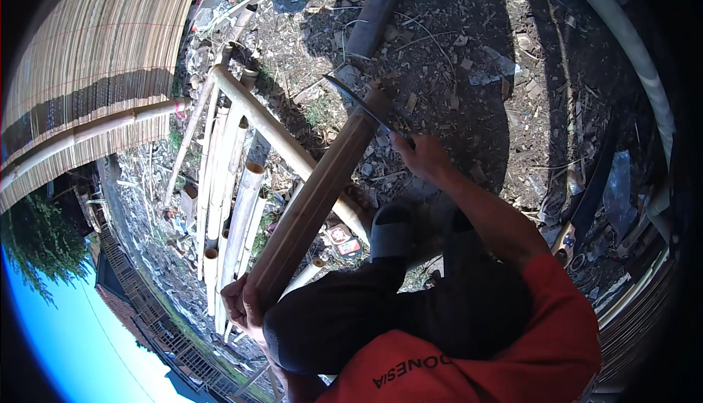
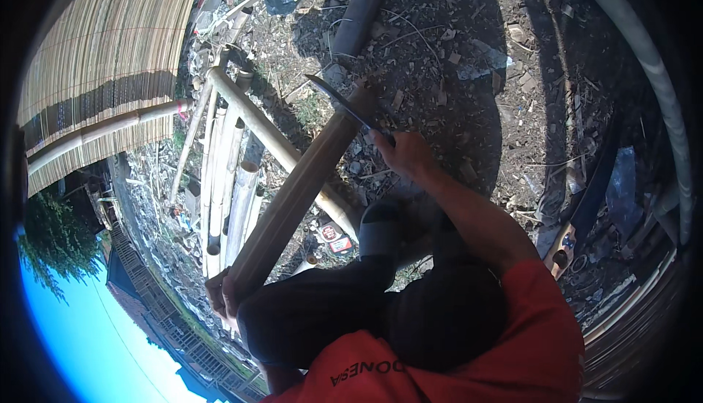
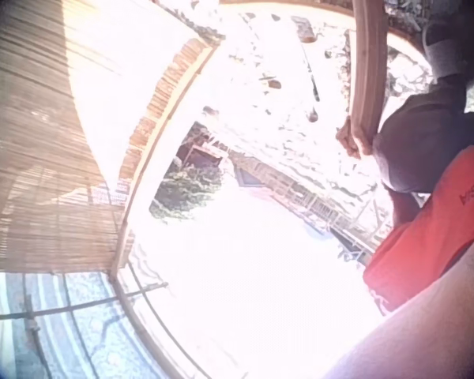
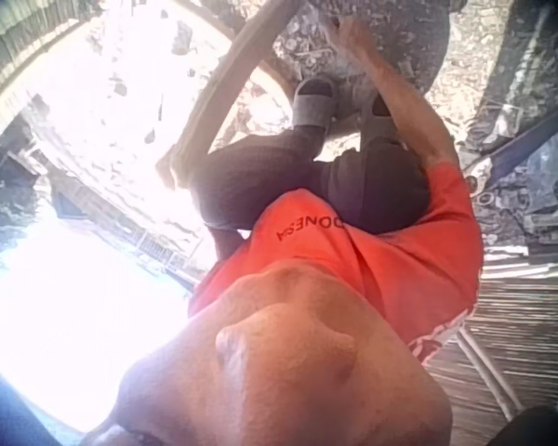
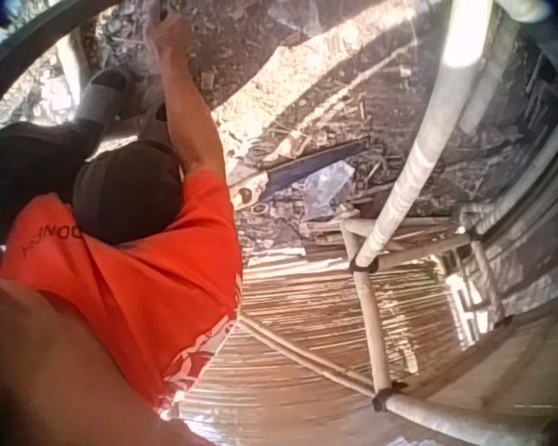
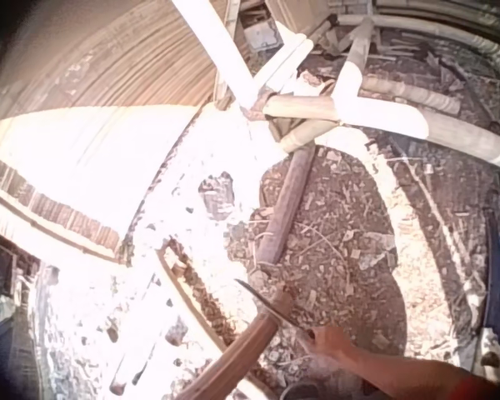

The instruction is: The person measures a bamboo pole using a tape measure, cuts off a section with a hand saw, and then splits and carves bamboo pieces using a blade.

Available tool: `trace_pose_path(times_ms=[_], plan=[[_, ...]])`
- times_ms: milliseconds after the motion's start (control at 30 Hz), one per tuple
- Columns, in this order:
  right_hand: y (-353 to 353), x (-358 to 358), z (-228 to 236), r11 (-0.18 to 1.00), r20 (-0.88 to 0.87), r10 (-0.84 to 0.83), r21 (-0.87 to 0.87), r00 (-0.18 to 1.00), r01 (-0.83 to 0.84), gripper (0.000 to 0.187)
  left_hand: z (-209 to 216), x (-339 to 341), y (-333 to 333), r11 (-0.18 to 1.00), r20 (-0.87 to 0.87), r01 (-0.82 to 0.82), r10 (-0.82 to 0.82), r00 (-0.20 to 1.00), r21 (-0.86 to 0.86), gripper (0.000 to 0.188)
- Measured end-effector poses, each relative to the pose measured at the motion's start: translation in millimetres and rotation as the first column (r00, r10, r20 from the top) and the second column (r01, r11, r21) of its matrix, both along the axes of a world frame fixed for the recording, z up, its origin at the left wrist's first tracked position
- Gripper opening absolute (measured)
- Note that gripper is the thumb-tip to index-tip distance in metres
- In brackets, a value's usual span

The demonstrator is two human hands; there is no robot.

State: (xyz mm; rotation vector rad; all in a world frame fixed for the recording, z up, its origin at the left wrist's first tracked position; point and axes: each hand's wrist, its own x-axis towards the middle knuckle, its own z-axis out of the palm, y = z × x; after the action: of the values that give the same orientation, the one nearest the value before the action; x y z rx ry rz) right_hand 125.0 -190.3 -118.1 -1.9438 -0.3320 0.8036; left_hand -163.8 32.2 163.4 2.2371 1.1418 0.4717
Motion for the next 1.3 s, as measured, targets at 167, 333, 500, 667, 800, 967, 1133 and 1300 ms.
trace_pose_path(times_ms=[167,333,500,667,800,967,1133,1300], plan=[[1.4,-23.2,41.2,0.968,0.261,0.161,0.145,0.952,-0.203,0.066,3.1,15.8,0.7,0.981,0.119,0.166,-0.178,0.977,0.102,0.035],[-5.8,29.4,-12.9,0.986,-0.048,-0.079,-0.152,0.996,0.071,0.062,-8.5,15.6,-15.7,0.972,0.127,0.195,-0.212,0.969,0.13,0.034],[-6.5,1.2,7.9,0.986,0.14,0.15,0.058,0.979,-0.159,0.066,-7.3,12.5,-4.3,0.978,0.179,0.172,-0.192,0.965,0.118,0.032],[1.6,27.9,-1.0,0.998,0.022,0.057,-0.017,0.998,-0.056,0.067,-10.5,10.1,-1.7,0.99,0.139,0.12,-0.128,0.982,0.068,0.025],[2.4,-3.4,7.4,0.957,0.261,0.208,0.144,0.943,-0.251,0.071,-19.1,-12.7,7.1,0.997,0.16,0.066,-0.071,0.985,0.032,0.021],[2.9,30.1,-17.1,0.996,0.064,0.051,-0.08,0.997,-0.046,0.074,-20.6,6.7,-2.3,0.99,0.158,0.108,-0.122,0.98,0.094,0.017],[-1.5,11.7,-9.5,0.996,0.167,0.091,-0.031,0.982,-0.087,0.067,-10.8,9.9,-1.0,0.994,0.157,-0.084,0.094,0.983,-0.071,0.018],[-0.1,14.6,-3.8,0.996,0.161,0.084,0.011,0.983,-0.087,0.072,-19.5,8.0,5.9,0.993,0.194,-0.089,0.101,0.976,-0.073,0.019]])
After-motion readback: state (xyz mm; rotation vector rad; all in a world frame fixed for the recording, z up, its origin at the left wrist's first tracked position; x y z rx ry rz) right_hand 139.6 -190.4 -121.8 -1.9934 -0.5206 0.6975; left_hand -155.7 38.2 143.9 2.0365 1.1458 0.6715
